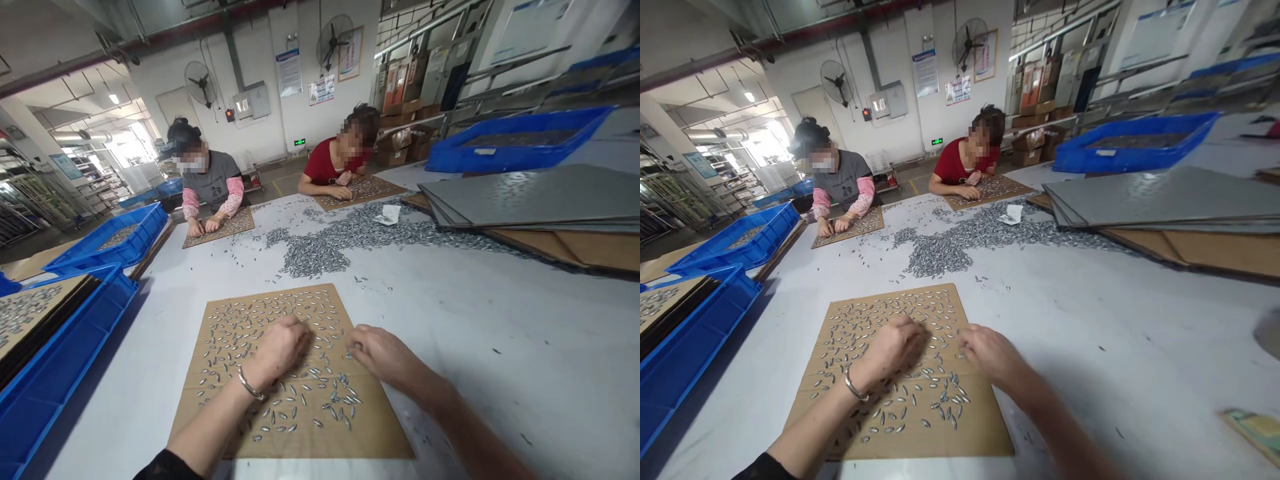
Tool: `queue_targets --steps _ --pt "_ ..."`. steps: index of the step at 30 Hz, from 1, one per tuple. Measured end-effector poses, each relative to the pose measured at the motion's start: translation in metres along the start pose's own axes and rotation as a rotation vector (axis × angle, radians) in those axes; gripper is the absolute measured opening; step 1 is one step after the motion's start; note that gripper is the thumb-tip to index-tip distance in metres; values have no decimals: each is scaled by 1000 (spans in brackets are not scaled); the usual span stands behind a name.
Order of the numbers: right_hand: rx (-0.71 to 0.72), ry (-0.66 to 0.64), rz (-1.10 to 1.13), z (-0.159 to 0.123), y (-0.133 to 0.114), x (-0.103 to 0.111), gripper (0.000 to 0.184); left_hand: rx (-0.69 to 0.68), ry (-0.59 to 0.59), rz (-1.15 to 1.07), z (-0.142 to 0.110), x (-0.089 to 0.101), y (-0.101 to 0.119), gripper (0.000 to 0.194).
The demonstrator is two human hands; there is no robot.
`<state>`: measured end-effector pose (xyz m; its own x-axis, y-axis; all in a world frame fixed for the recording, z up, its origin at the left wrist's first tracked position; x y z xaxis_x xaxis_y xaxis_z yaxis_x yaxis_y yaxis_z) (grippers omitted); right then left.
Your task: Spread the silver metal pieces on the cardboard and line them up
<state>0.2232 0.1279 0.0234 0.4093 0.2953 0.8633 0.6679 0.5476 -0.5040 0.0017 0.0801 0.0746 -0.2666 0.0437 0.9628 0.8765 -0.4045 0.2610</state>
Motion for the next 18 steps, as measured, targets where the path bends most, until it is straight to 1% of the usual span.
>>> queue_targets --steps 2,4,7,9,12,15,18 --pt "-26 33 6 -15 5 -16 19 19 83 -46 -18 17 -4 28" --pt "-52 97 37 -24 10 -30 20 50 126 -77 -41 29 -7 28" --pt "-53 180 88 -26 15 -44 22 65 154 -133 -76 35 -10 31" --pt "-55 196 101 -24 15 -48 21 76 168 -176 -97 32 -13 31" --pt "-70 181 103 -21 13 -50 19 108 192 -205 -122 23 -21 29" --pt "-71 174 93 -22 11 -47 22 121 220 -219 -140 13 -30 29" --pt "-88 165 82 -18 13 -42 25 103 220 -240 -151 6 -34 30"
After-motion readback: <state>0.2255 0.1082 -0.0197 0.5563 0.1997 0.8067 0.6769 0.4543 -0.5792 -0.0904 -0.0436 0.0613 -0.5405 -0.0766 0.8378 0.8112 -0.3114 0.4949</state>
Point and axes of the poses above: each hand's wrist, its own z-axis towards the middle knuckle, its own x-axis out of the back of the hand, y = z × x, the point moved 3 cm from there along z, towards the middle knuckle, and after that the axes turned 4 degrees about -y, right-handed, at the moved point
